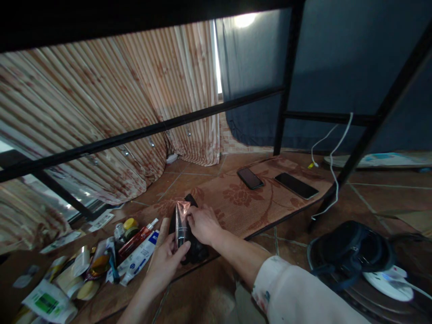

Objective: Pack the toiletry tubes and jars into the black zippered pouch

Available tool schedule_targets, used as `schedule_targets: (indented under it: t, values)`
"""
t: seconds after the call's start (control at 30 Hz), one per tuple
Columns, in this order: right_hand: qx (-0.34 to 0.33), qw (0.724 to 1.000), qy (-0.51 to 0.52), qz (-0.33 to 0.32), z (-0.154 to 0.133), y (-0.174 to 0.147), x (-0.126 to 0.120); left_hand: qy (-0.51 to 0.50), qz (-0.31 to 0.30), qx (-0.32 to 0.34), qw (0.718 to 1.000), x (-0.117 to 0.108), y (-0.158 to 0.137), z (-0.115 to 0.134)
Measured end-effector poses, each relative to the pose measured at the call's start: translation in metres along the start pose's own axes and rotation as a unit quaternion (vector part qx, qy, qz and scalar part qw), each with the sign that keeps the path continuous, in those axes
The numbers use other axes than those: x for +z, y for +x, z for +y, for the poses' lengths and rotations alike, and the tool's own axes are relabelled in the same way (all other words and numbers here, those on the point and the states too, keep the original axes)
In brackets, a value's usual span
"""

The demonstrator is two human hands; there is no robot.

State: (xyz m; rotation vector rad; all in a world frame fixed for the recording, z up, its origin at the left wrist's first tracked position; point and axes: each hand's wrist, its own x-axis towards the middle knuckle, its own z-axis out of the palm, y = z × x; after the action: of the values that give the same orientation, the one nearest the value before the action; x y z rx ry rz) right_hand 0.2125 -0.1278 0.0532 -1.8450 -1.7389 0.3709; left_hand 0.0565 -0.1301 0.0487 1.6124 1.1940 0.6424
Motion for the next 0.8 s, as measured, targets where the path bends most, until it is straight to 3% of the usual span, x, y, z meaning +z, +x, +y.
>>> schedule_targets:
  t: [0.37, 0.53, 0.67, 0.8]
  values:
    - [0.000, 1.000, 0.022, 0.016, -0.002, 0.000, -0.008, 0.083, 0.033, 0.027, 0.996, -0.001, 0.005, -0.001]
    - [-0.007, 0.994, 0.084, 0.068, 0.013, 0.005, -0.026, 0.124, 0.031, 0.014, 0.992, -0.001, 0.007, 0.004]
    - [0.032, 0.982, 0.137, 0.128, 0.061, 0.002, -0.036, 0.063, 0.007, 0.027, 0.998, 0.000, 0.012, -0.006]
    - [0.126, 0.964, 0.103, 0.210, 0.146, -0.017, -0.032, 0.051, 0.009, 0.025, 0.998, 0.000, 0.020, -0.017]
